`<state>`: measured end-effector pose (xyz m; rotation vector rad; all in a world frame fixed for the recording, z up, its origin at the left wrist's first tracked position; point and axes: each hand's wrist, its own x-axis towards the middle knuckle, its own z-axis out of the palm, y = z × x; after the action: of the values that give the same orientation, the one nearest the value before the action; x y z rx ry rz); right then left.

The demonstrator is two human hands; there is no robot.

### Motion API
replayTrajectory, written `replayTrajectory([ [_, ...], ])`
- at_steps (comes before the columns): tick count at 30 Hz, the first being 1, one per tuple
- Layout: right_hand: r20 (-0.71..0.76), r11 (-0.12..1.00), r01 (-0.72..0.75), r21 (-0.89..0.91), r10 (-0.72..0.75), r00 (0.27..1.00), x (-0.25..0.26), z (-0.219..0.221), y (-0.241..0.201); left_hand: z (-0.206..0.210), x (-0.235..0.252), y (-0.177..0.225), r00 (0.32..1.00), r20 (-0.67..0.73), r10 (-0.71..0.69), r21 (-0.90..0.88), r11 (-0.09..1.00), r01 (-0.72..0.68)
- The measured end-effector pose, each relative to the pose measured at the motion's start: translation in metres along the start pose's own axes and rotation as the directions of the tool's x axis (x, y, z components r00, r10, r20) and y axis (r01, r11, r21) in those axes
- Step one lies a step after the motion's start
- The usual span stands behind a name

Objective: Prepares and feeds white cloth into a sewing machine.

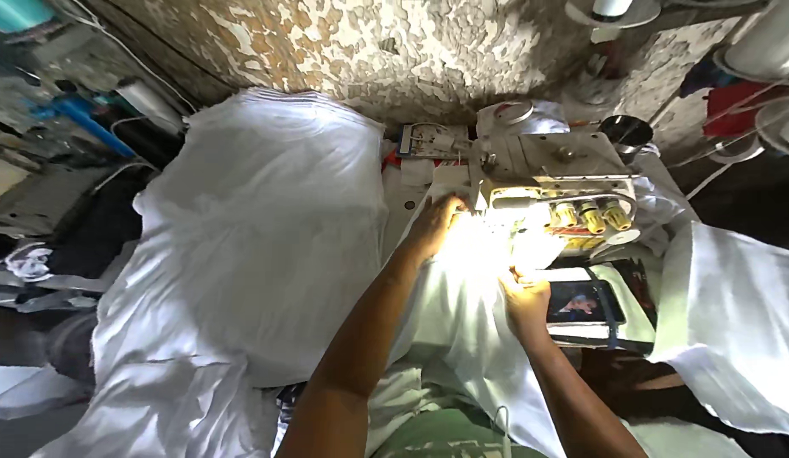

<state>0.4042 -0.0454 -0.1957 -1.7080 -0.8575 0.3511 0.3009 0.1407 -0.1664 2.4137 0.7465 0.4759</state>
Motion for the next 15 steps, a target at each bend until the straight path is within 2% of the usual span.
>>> replayTrajectory([
  [3,-0.036,0.995,0.045,-0.092,-0.048,0.998,0.007,0.007,0.002,-0.004,0.012,-0.006,1.0,-0.003,-0.023,-0.001,1.0,0.023],
  [6,-0.021,0.992,0.006,-0.13,-0.009,1.0,0.013,0.007,-0.001,-0.004,0.02,-0.011,0.999,-0.024,-0.021,0.006,1.0,0.022],
  [9,-0.021,0.999,-0.021,-0.048,0.021,1.0,0.017,0.007,0.004,-0.005,0.025,-0.012,0.999,-0.045,-0.03,0.015,0.999,0.031],
  [12,-0.068,0.999,0.038,0.012,-0.037,0.997,0.022,0.013,0.009,-0.009,0.028,-0.01,0.997,-0.052,-0.061,-0.002,0.998,0.06],
  [15,-0.078,0.998,0.024,0.057,-0.019,0.997,0.023,0.017,0.008,-0.008,0.032,-0.017,0.997,-0.066,-0.039,0.009,0.999,0.039],
])
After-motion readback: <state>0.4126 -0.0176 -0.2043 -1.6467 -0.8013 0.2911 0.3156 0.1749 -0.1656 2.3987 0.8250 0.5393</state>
